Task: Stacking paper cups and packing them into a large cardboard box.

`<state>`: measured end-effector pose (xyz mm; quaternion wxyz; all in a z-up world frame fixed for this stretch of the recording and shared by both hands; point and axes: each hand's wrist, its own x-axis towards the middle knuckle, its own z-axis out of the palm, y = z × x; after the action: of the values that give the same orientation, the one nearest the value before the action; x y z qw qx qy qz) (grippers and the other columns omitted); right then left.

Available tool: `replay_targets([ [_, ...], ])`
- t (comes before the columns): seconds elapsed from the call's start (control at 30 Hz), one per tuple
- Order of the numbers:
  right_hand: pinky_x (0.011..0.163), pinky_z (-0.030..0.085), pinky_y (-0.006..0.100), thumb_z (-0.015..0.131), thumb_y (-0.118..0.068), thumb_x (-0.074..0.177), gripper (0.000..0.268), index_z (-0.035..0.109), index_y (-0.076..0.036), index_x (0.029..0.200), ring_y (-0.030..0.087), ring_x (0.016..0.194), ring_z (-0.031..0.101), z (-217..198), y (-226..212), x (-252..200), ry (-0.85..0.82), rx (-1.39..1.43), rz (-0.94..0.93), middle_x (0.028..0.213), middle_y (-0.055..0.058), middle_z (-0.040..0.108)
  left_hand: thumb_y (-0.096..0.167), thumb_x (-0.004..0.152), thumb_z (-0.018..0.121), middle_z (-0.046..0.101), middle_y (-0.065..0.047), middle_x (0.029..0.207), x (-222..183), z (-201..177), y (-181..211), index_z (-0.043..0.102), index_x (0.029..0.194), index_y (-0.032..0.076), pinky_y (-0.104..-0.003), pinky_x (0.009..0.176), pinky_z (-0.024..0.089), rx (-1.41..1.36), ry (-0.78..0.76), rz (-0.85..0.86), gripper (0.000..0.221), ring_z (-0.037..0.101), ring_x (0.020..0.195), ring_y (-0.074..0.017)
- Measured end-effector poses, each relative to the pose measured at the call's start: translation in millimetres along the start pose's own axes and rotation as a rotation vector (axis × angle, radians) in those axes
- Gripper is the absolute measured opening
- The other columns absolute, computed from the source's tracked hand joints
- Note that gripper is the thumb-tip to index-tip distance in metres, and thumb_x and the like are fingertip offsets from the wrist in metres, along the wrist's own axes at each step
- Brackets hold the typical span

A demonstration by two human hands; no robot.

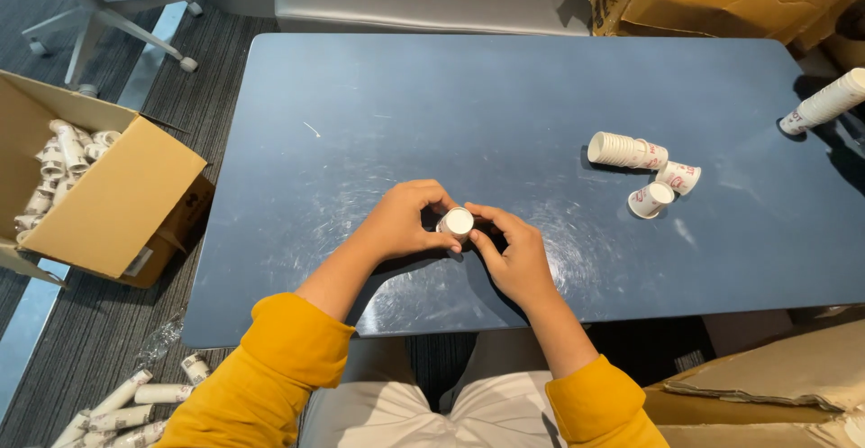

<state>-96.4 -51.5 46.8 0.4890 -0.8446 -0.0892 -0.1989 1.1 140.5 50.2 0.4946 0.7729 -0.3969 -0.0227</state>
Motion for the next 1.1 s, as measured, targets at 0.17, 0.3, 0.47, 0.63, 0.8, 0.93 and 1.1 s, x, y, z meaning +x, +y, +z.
replay_targets([
  [0.17,0.087,0.057,0.037,0.072,-0.008,0.089,0.034,0.072,-0.009,0.123,0.029,0.103,0.073,0.1,-8.1,0.5,-0.047,-0.187,0.020,0.112,0.014,0.076,0.037,0.054,0.099,0.072,-0.004,0.086,-1.0,1.0,2.0,0.070,0.089,0.007,-0.036,0.076,0.057,0.202,-0.051,-0.121,0.054,0.068,0.088,-0.0235],
  [0.3,0.085,0.058,0.037,0.073,-0.009,0.088,0.038,0.070,-0.008,0.126,0.029,0.102,0.073,2.0,-5.3,-0.5,-0.054,-0.193,0.042,0.113,0.014,0.074,0.038,0.052,0.099,0.072,-0.005,0.093,-4.7,-7.0,2.4,0.070,0.097,0.008,-0.038,0.082,0.055,0.201,-0.061,-0.048,0.061,0.067,0.095,-0.0250],
  [0.47,0.091,0.055,0.037,0.076,-0.006,0.087,0.034,0.069,-0.007,0.120,0.027,0.110,0.071,-37.0,14.6,-3.9,0.445,-0.201,-0.128,0.121,0.010,0.073,0.039,0.070,0.086,0.065,-0.009,0.113,0.6,-10.8,-7.9,0.065,0.121,0.006,-0.037,0.088,0.054,0.009,0.065,0.016,0.064,0.065,0.100,-0.0231],
  [0.63,0.096,0.052,0.039,0.079,-0.008,0.086,0.034,0.068,-0.008,0.119,0.028,0.117,0.065,-118.0,67.0,-12.6,0.751,-0.516,0.018,0.127,0.008,0.070,0.046,0.093,0.069,0.067,-0.008,0.114,2.0,-0.6,-17.6,0.067,0.116,0.005,-0.033,0.085,0.049,-0.042,0.254,0.104,0.047,0.064,0.101,-0.0203],
  [0.8,0.099,0.049,0.043,0.084,-0.015,0.083,0.040,0.068,-0.009,0.120,0.032,0.120,0.058,-133.9,79.8,-12.5,0.751,-0.637,0.140,0.129,0.009,0.065,0.055,0.100,0.060,0.068,-0.008,0.114,3.9,6.3,-11.8,0.067,0.111,0.004,-0.030,0.083,0.048,-0.069,0.347,0.154,0.053,0.064,0.101,-0.0185],
  [0.93,0.091,0.051,0.043,0.085,-0.018,0.078,0.044,0.069,-0.011,0.118,0.032,0.115,0.058,-130.4,82.0,-10.5,0.650,-0.671,0.231,0.129,0.011,0.064,0.059,0.103,0.054,0.068,-0.008,0.113,1.2,7.5,-13.0,0.068,0.109,0.003,-0.030,0.083,0.048,-0.089,0.361,0.166,0.058,0.064,0.101,-0.0186],
  [1.1,0.083,0.055,0.038,0.082,-0.019,0.086,0.030,0.067,-0.012,0.112,0.023,0.098,0.071,-130.0,69.4,-8.6,0.555,-0.555,0.507,0.112,0.006,0.073,0.060,0.104,0.052,0.068,-0.008,0.112,0.2,7.3,-14.9,0.069,0.106,0.003,-0.030,0.082,0.048,-0.088,0.378,0.143,0.059,0.064,0.099,-0.0181],
])
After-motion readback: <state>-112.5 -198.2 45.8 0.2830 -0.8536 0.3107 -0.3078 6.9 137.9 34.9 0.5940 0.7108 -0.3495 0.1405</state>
